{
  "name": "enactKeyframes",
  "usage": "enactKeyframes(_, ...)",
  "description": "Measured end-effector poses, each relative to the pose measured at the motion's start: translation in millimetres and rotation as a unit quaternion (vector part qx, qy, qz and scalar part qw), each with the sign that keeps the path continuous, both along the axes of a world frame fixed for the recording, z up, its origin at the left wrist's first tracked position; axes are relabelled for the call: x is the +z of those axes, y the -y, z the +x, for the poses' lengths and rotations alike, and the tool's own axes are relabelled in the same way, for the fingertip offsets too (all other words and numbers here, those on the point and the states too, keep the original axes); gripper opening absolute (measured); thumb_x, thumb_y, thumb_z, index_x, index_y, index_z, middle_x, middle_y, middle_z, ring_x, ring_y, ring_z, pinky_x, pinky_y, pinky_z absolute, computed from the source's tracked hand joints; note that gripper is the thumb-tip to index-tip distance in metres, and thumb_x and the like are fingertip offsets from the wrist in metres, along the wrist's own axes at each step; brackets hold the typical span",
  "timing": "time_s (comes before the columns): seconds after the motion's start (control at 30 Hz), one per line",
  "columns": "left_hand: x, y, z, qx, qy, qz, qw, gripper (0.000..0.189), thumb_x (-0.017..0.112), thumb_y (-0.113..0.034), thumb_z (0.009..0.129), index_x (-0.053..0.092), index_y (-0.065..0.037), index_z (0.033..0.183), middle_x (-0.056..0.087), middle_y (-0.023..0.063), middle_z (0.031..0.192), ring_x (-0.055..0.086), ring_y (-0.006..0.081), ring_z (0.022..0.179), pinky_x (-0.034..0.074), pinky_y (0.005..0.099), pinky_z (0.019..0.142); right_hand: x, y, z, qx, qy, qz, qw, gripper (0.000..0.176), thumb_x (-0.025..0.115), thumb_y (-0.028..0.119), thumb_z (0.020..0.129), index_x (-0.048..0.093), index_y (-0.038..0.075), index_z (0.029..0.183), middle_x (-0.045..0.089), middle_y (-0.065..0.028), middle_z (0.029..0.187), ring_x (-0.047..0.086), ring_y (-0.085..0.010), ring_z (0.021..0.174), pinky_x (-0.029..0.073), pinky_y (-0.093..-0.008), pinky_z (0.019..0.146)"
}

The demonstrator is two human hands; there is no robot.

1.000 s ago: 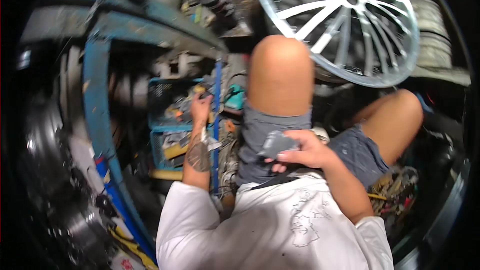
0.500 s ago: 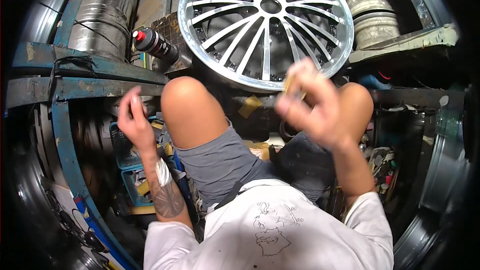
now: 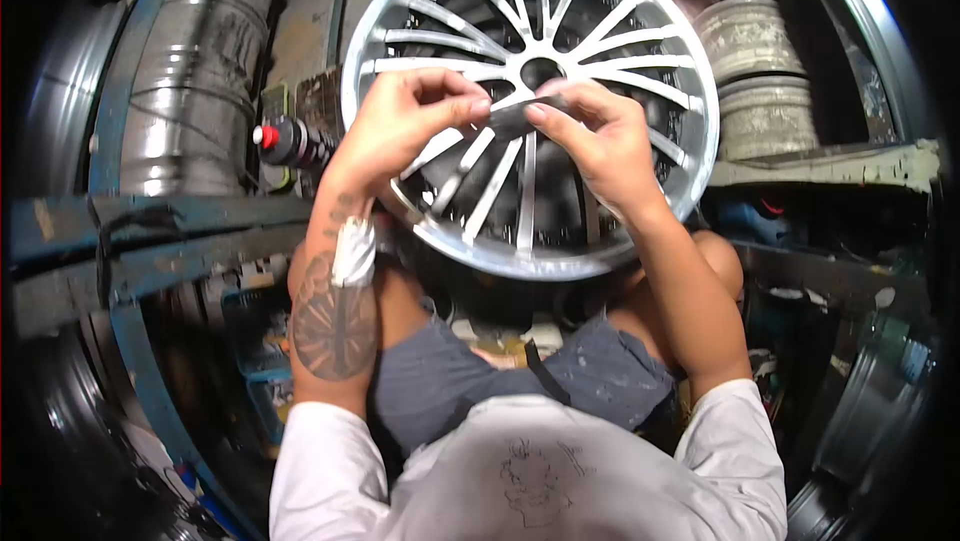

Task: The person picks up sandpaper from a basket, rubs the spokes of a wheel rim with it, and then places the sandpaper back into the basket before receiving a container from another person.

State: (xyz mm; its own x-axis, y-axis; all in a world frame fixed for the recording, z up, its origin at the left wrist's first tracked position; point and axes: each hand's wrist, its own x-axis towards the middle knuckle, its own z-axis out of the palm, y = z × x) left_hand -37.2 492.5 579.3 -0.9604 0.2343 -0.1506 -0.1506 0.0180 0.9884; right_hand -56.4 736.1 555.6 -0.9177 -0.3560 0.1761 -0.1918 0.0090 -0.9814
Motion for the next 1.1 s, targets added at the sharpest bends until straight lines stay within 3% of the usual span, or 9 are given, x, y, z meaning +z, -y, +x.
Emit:
enactKeyframes(0.1, 3, -6, -14, -0.012, 0.009, 0.075, 0.997, 0.041, 0.081, -0.005, 0.088, 0.068, 0.003, 0.126, 0.073, 0.0059, 0.109, 0.067, 0.0095, 0.095, 0.056, 0.0269, 0.092, 7, -3, -26, 0.023, 0.134, -0.077, 0.988, 0.019, 0.078, 0.014, 0.095, 0.076, -0.002, 0.105, 0.076, -0.0041, 0.093, 0.067, -0.0064, 0.083, 0.052, -0.0221, 0.075)
enactKeyframes(0.33, -16, 11, -33, 0.010, 0.060, 0.023, 0.998, 0.018, 0.079, -0.009, 0.091, 0.073, 0.001, 0.105, 0.073, 0.0034, 0.098, 0.067, 0.0103, 0.092, 0.053, 0.0263, 0.086, -4, 16, -47, 0.132, 0.277, -0.093, 0.947, 0.025, 0.075, 0.023, 0.099, 0.067, 0.001, 0.109, 0.073, -0.0060, 0.100, 0.068, -0.0095, 0.090, 0.054, -0.0252, 0.081)
enactKeyframes(0.57, -25, 30, -3, -0.027, 0.099, 0.098, 0.990, 0.017, 0.078, -0.012, 0.093, 0.073, 0.000, 0.104, 0.069, 0.0007, 0.090, 0.063, 0.0080, 0.084, 0.052, 0.0250, 0.077, 6, 36, -16, 0.291, 0.528, -0.223, 0.766, 0.038, 0.060, 0.013, 0.103, 0.049, -0.001, 0.137, 0.059, -0.0182, 0.131, 0.070, -0.0314, 0.113, 0.061, -0.0431, 0.093)
enactKeyframes(0.7, -28, 51, -3, -0.060, 0.033, 0.047, 0.997, 0.019, 0.082, -0.015, 0.090, 0.076, -0.002, 0.101, 0.070, 0.0059, 0.105, 0.066, 0.0130, 0.093, 0.052, 0.0277, 0.079, -2, 39, -13, 0.260, 0.517, -0.192, 0.793, 0.017, 0.062, 0.006, 0.095, 0.058, 0.005, 0.112, 0.067, -0.0134, 0.120, 0.069, -0.0172, 0.097, 0.057, -0.0322, 0.087)
enactKeyframes(0.73, -26, 53, -5, 0.018, -0.072, -0.095, 0.993, 0.022, 0.081, -0.016, 0.089, 0.075, -0.002, 0.104, 0.070, 0.0071, 0.105, 0.066, 0.0165, 0.096, 0.052, 0.0328, 0.084, -8, 43, -10, 0.253, 0.486, -0.184, 0.816, 0.016, 0.064, 0.004, 0.093, 0.056, 0.007, 0.107, 0.065, -0.0161, 0.124, 0.068, -0.0170, 0.094, 0.056, -0.0308, 0.085)
enactKeyframes(0.83, -52, 71, -19, 0.269, -0.276, -0.538, 0.749, 0.045, 0.076, -0.027, 0.088, 0.069, -0.007, 0.128, 0.065, 0.0201, 0.130, 0.063, 0.0379, 0.118, 0.049, 0.0467, 0.102, -14, 46, -3, 0.244, 0.404, -0.096, 0.876, 0.024, 0.064, -0.007, 0.084, 0.050, 0.011, 0.089, 0.061, -0.0182, 0.134, 0.065, -0.0166, 0.104, 0.051, -0.0290, 0.092)
enactKeyframes(0.93, -98, 86, -40, 0.296, -0.163, -0.491, 0.803, 0.068, 0.069, -0.027, 0.093, 0.043, -0.010, 0.154, 0.056, 0.0274, 0.141, 0.060, 0.0442, 0.125, 0.048, 0.0492, 0.106, -21, 48, 5, 0.260, 0.289, 0.038, 0.920, 0.026, 0.058, -0.012, 0.079, 0.047, 0.011, 0.084, 0.061, -0.0134, 0.130, 0.058, -0.0158, 0.118, 0.046, -0.0301, 0.101)
enactKeyframes(1.03, -104, 75, -39, 0.298, -0.107, -0.416, 0.852, 0.069, 0.064, -0.018, 0.095, 0.035, -0.003, 0.156, 0.066, 0.0340, 0.122, 0.063, 0.0515, 0.117, 0.049, 0.0521, 0.104, -32, 47, 17, 0.227, 0.158, 0.186, 0.943, 0.018, 0.058, -0.007, 0.082, 0.046, 0.006, 0.086, 0.059, -0.0087, 0.102, 0.056, -0.0151, 0.089, 0.046, -0.0291, 0.077)
enactKeyframes(1.1, -97, 76, -40, 0.283, -0.070, -0.387, 0.875, 0.065, 0.063, -0.013, 0.094, 0.039, -0.004, 0.153, 0.069, 0.0330, 0.115, 0.066, 0.0496, 0.112, 0.052, 0.0516, 0.101, -23, 53, 21, 0.206, -0.030, 0.307, 0.929, 0.021, 0.065, -0.004, 0.079, 0.049, 0.004, 0.088, 0.053, -0.0127, 0.090, 0.057, -0.0330, 0.084, 0.049, -0.0364, 0.077)
